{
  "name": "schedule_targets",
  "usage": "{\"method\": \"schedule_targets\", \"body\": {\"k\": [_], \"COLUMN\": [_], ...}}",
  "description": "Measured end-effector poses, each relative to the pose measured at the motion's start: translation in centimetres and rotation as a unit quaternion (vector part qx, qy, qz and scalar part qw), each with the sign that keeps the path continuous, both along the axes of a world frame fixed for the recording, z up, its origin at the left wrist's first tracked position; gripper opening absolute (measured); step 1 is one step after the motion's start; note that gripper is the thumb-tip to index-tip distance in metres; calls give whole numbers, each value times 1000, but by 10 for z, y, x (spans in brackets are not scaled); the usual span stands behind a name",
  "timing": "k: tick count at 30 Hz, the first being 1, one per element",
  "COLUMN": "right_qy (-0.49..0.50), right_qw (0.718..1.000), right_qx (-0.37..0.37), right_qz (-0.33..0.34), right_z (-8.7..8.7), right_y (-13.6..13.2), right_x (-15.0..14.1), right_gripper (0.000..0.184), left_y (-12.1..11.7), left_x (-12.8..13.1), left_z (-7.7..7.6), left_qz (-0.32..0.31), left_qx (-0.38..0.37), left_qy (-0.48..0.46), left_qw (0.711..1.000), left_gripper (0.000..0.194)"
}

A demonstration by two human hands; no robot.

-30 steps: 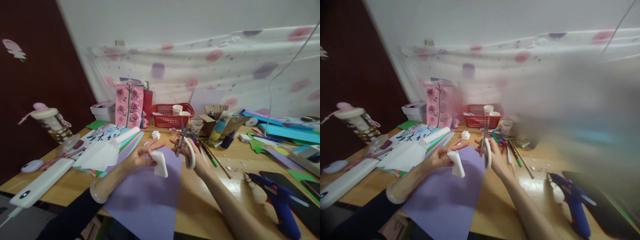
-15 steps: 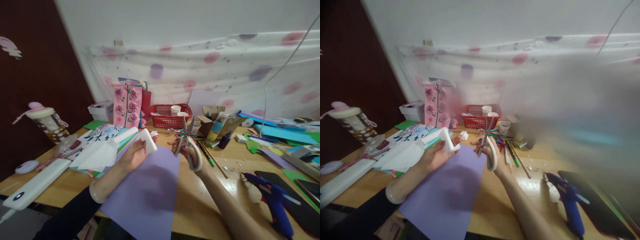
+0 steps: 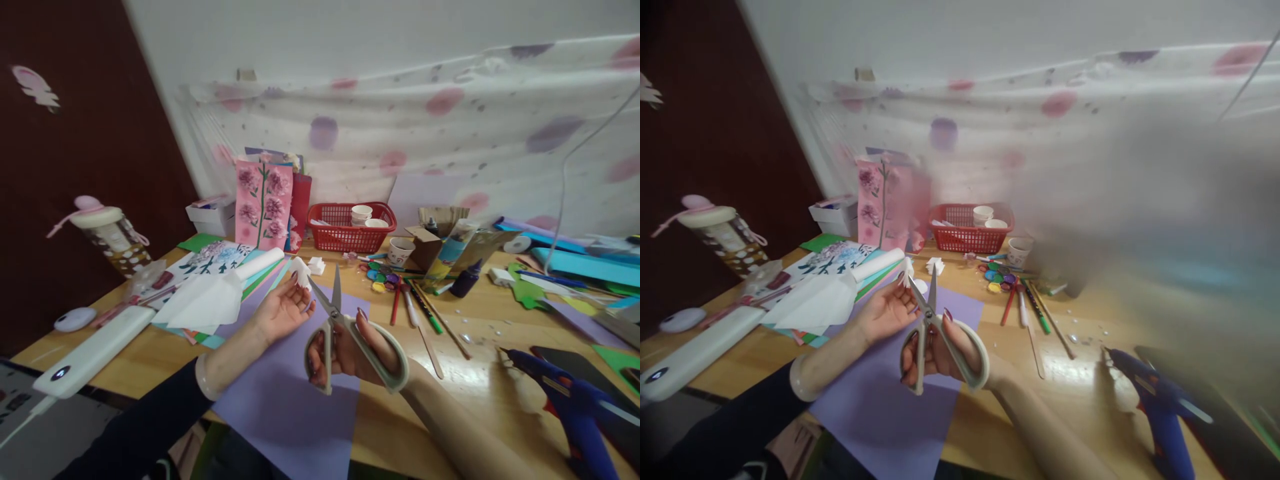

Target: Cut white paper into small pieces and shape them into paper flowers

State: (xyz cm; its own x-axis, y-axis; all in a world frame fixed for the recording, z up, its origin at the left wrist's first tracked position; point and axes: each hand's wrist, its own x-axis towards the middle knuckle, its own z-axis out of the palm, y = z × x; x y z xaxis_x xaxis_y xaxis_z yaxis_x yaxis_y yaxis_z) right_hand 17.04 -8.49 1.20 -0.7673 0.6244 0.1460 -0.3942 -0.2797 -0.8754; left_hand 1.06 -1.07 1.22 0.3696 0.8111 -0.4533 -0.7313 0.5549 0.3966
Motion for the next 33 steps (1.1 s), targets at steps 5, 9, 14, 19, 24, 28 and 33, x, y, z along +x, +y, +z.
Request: {"method": "schedule_targets", "body": {"k": [5, 9, 14, 19, 24, 28, 33], "right_qy": [8, 13, 7, 7, 7, 5, 5], "right_qw": [1000, 1000, 999, 999, 999, 999, 999], "right_qx": [-13, -19, -48, -49, -36, -35, -47], "right_qz": [13, 8, -7, -3, -10, -6, -9], "right_z": [-3, -4, -4, 1, 5, 4, 3], "right_y": [2, 3, 4, 3, 2, 2, 1], "right_x": [1, 2, 3, 4, 4, 4, 5], "right_gripper": [59, 57, 59, 61, 64, 65, 63], "left_y": [1, 0, -1, -1, -4, -5, -3], "left_x": [-2, -3, -2, -3, -1, -1, -3], "left_z": [-6, -5, -3, -2, 1, 0, -5], "left_qz": [-9, -14, 0, 11, 7, -7, -24], "left_qx": [18, 20, 18, 41, 49, 77, 128], "left_qy": [-11, -11, -5, -3, 11, 20, 26], "left_qw": [1000, 1000, 1000, 999, 999, 997, 991], "left_gripper": [16, 17, 18, 12, 9, 6, 6]}}
